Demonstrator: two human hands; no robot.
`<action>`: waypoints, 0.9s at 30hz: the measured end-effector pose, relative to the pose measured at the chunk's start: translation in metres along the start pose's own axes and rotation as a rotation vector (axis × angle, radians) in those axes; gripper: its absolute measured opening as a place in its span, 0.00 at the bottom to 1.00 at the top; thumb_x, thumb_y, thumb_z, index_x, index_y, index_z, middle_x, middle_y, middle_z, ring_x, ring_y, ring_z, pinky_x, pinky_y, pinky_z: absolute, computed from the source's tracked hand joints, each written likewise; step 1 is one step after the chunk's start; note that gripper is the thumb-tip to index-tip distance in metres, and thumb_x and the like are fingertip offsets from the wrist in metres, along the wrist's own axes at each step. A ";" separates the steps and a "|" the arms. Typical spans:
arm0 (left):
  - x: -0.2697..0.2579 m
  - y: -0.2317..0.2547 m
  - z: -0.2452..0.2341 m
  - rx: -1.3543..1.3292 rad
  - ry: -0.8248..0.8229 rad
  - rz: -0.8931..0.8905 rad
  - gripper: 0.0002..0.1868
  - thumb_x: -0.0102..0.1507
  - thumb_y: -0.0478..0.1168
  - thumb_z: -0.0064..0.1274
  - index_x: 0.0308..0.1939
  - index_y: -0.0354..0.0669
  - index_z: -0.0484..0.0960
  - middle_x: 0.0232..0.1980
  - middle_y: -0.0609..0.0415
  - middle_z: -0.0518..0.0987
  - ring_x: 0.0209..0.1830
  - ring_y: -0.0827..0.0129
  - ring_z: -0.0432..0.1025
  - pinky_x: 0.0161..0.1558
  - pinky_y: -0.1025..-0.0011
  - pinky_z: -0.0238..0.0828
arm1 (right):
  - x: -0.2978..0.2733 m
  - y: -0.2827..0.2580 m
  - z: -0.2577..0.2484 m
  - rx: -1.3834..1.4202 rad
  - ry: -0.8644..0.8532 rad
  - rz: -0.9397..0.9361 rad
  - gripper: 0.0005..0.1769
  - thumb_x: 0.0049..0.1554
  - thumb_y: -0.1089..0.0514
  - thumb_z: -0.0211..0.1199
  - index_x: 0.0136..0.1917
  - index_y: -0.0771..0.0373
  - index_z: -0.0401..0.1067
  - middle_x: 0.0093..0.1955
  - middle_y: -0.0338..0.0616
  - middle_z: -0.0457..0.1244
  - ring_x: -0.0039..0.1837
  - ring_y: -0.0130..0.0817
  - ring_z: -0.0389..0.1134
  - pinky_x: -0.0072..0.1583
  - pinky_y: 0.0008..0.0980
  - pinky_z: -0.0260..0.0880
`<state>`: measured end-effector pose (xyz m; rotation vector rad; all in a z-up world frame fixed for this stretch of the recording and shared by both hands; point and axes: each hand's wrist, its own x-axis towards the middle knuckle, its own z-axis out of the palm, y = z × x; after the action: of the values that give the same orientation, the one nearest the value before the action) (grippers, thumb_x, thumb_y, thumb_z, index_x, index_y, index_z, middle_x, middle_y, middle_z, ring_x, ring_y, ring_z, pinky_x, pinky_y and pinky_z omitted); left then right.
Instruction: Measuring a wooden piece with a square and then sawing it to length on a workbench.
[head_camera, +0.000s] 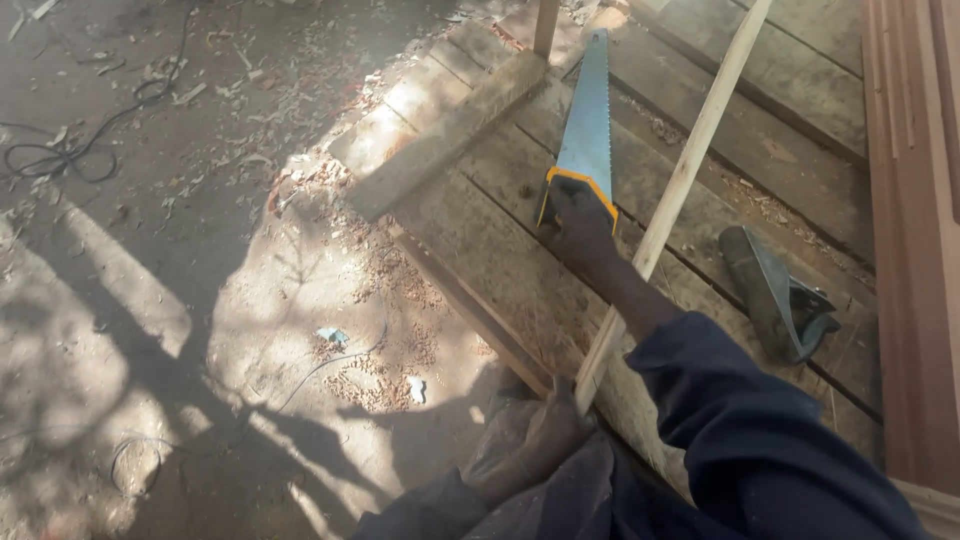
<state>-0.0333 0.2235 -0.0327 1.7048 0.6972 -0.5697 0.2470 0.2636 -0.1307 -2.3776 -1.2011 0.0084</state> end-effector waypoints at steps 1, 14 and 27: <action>-0.013 0.016 0.000 0.026 0.009 0.016 0.24 0.65 0.43 0.43 0.63 0.47 0.56 0.56 0.32 0.74 0.60 0.32 0.72 0.58 0.36 0.69 | -0.004 -0.002 -0.016 0.078 0.045 0.005 0.39 0.57 0.51 0.67 0.78 0.63 0.61 0.71 0.66 0.56 0.71 0.67 0.61 0.69 0.57 0.64; 0.025 -0.035 0.061 -0.047 0.263 0.061 0.38 0.63 0.50 0.60 0.72 0.39 0.65 0.64 0.33 0.75 0.63 0.43 0.74 0.57 0.48 0.76 | -0.397 -0.088 -0.188 0.817 0.213 0.552 0.22 0.46 0.50 0.82 0.47 0.55 0.73 0.39 0.41 0.69 0.41 0.32 0.72 0.46 0.34 0.74; -0.020 -0.015 0.084 0.064 0.419 0.092 0.53 0.65 0.79 0.26 0.69 0.34 0.68 0.54 0.37 0.78 0.53 0.53 0.75 0.58 0.47 0.65 | -0.551 -0.111 -0.189 1.252 0.382 0.449 0.17 0.59 0.60 0.68 0.32 0.66 0.67 0.20 0.47 0.56 0.18 0.26 0.54 0.22 0.26 0.51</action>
<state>-0.0592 0.1415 -0.0487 1.9284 0.8962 -0.1692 -0.1364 -0.1768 -0.0276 -1.3557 -0.2486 0.3298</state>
